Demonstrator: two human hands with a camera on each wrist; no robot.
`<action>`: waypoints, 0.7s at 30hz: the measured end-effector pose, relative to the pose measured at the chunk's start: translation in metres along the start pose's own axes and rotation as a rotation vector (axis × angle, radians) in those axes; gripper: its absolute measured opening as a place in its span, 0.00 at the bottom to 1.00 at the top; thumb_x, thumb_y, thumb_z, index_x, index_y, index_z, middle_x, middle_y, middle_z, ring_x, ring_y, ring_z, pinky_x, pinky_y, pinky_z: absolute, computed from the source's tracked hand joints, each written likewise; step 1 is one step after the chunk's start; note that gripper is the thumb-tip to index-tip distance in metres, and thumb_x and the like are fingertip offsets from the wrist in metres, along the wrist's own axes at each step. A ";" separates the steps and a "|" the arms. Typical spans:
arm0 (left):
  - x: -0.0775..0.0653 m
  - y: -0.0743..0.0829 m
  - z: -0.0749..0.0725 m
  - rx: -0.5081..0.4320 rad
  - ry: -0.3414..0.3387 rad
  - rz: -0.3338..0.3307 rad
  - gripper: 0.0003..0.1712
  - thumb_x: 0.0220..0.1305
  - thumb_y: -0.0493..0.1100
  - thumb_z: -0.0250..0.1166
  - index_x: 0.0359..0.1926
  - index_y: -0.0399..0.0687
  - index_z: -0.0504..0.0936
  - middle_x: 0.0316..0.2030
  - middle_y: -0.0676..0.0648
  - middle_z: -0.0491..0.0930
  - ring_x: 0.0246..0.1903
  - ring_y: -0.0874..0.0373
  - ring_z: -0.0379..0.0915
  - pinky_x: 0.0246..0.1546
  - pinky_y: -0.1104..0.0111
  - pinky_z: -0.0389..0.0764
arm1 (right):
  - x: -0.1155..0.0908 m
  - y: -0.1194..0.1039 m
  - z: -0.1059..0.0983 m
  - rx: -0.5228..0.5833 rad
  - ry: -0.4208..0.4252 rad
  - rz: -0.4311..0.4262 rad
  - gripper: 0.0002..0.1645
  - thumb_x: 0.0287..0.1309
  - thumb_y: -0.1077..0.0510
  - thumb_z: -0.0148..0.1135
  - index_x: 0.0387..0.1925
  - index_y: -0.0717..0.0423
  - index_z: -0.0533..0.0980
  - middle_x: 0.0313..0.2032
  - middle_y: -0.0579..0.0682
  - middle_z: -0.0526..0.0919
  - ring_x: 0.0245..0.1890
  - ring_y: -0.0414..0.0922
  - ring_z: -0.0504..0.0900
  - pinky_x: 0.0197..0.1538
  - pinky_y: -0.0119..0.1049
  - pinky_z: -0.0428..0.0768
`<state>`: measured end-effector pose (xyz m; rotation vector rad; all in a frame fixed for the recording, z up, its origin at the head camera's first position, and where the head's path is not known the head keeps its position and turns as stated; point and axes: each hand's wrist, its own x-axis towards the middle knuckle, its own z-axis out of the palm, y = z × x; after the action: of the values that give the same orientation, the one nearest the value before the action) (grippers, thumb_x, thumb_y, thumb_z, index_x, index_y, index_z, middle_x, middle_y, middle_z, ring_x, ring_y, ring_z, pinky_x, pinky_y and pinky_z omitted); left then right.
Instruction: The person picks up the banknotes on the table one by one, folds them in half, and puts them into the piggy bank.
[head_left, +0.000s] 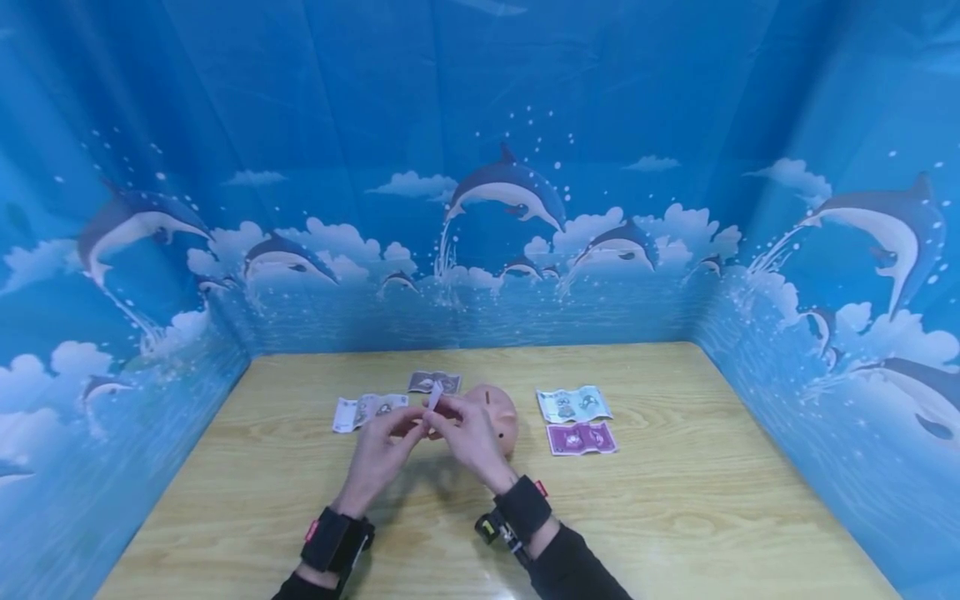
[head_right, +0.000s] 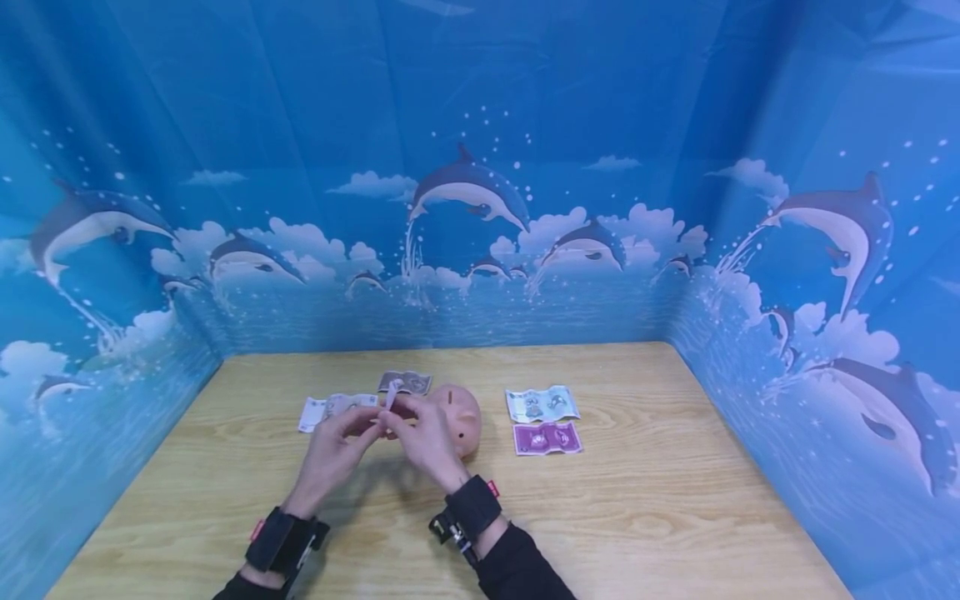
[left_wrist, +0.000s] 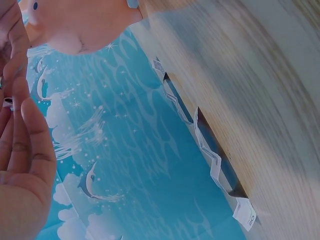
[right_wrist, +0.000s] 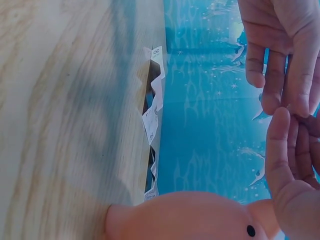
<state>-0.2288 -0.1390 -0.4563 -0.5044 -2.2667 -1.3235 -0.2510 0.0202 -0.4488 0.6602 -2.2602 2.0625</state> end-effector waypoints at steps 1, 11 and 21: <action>0.000 0.000 0.000 -0.004 -0.002 -0.003 0.12 0.57 0.33 0.70 0.44 0.41 0.86 0.35 0.45 0.88 0.28 0.60 0.83 0.33 0.72 0.84 | 0.000 0.000 0.000 -0.008 0.001 0.000 0.17 0.64 0.60 0.62 0.52 0.63 0.79 0.45 0.60 0.84 0.43 0.49 0.85 0.42 0.33 0.87; 0.000 0.001 0.000 0.022 -0.014 -0.007 0.11 0.58 0.35 0.70 0.44 0.44 0.86 0.37 0.45 0.88 0.29 0.61 0.84 0.33 0.72 0.85 | -0.002 -0.005 -0.002 -0.101 0.016 -0.022 0.13 0.65 0.61 0.60 0.49 0.63 0.80 0.44 0.60 0.86 0.44 0.51 0.85 0.42 0.34 0.87; 0.002 0.006 0.002 0.004 -0.041 -0.042 0.13 0.60 0.42 0.70 0.47 0.50 0.86 0.41 0.49 0.88 0.36 0.59 0.84 0.36 0.69 0.86 | 0.002 -0.008 -0.019 -0.209 -0.064 -0.074 0.14 0.62 0.58 0.64 0.46 0.62 0.82 0.40 0.58 0.87 0.33 0.48 0.87 0.34 0.34 0.87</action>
<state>-0.2275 -0.1344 -0.4519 -0.4887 -2.3248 -1.3402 -0.2556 0.0376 -0.4386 0.7918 -2.4013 1.7651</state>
